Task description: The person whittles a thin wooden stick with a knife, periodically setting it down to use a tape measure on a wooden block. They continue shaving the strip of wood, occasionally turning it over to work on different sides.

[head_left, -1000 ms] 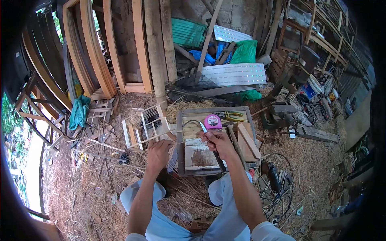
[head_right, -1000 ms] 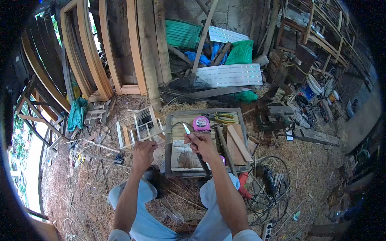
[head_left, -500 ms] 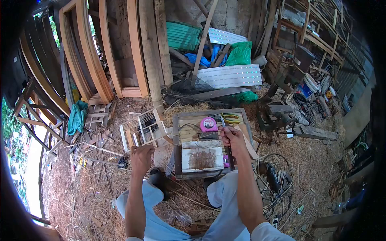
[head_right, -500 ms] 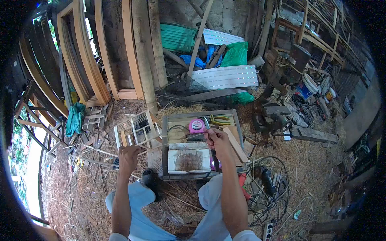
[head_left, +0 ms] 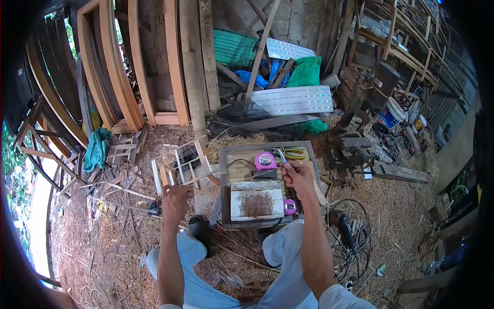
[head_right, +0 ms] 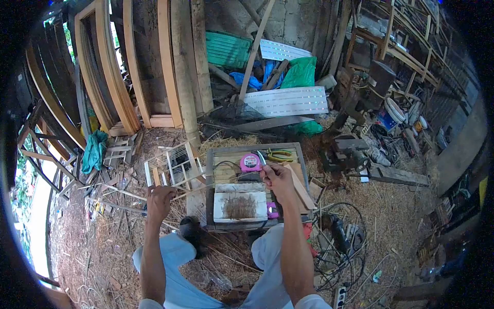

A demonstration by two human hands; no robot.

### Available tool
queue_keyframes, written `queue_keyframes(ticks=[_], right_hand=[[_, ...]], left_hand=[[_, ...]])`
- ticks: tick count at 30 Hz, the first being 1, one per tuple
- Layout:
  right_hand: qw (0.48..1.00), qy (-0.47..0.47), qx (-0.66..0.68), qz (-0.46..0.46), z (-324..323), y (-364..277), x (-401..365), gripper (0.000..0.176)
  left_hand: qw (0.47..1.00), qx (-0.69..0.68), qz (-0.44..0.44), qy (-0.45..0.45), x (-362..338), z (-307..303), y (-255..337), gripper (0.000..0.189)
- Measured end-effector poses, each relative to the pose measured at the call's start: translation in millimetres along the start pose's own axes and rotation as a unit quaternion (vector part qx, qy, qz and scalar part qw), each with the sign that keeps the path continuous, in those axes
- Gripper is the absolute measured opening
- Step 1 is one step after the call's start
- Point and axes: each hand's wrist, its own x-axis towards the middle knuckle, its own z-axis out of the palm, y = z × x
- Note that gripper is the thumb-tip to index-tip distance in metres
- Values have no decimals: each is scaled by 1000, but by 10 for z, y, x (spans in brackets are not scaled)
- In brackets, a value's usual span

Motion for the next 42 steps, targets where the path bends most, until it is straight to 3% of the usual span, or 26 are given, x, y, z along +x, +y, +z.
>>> queue_keyframes(ticks=[3, 5, 8, 10, 11, 13, 14, 17, 20, 24, 28, 32, 34, 36, 42], right_hand=[[999, 19, -43, -1, 181, 68, -75, 18], [1000, 4, -14, 2, 251, 90, -75, 18], [999, -42, -8, 3, 273, 182, -12, 19], [997, -71, 9, 35, 414, 171, -55, 20], [994, -92, 23, 45, 470, 217, -61, 20], [993, -102, 20, 61, 637, 259, -108, 20], [992, -107, 15, 69, 700, 273, -120, 20], [990, -128, -32, 52, 868, 340, -172, 19], [988, -140, -24, 68, 832, 365, -136, 19], [999, 1, 14, 33, 510, 168, -1, 24], [995, 6, 97, 15, 195, 27, -9, 21], [994, -42, 101, 25, 424, 88, -143, 21], [994, -29, 27, 98, 688, 198, -217, 23], [986, -129, 54, 85, 885, 219, -312, 19], [995, -80, 53, 31, 461, 185, -47, 27]], left_hand=[[1000, 16, -9, 13, -3, 2, 35, 9], [997, 67, -8, -32, 0, 7, 56, 12], [998, 48, 39, 10, 81, 108, 323, 21], [997, -71, 18, -26, 152, 192, 575, 28], [997, -68, 11, -26, 174, 250, 698, 28], [969, -227, -17, -91, 199, 347, 861, 27], [969, -231, -22, -90, 196, 373, 852, 27], [985, -159, 41, -43, 259, 381, 940, 13], [993, -92, 67, -30, 238, 396, 850, 14], [994, -80, 76, -26, 226, 254, 658, 15], [996, -73, 43, 2, 216, 17, 595, 15], [995, -87, 39, 24, 224, 177, 642, 15], [994, -60, 84, 30, 234, 282, 679, 12], [993, -62, 96, 13, 239, 281, 778, 12], [992, -105, 70, -9, 200, 148, 639, 15]])
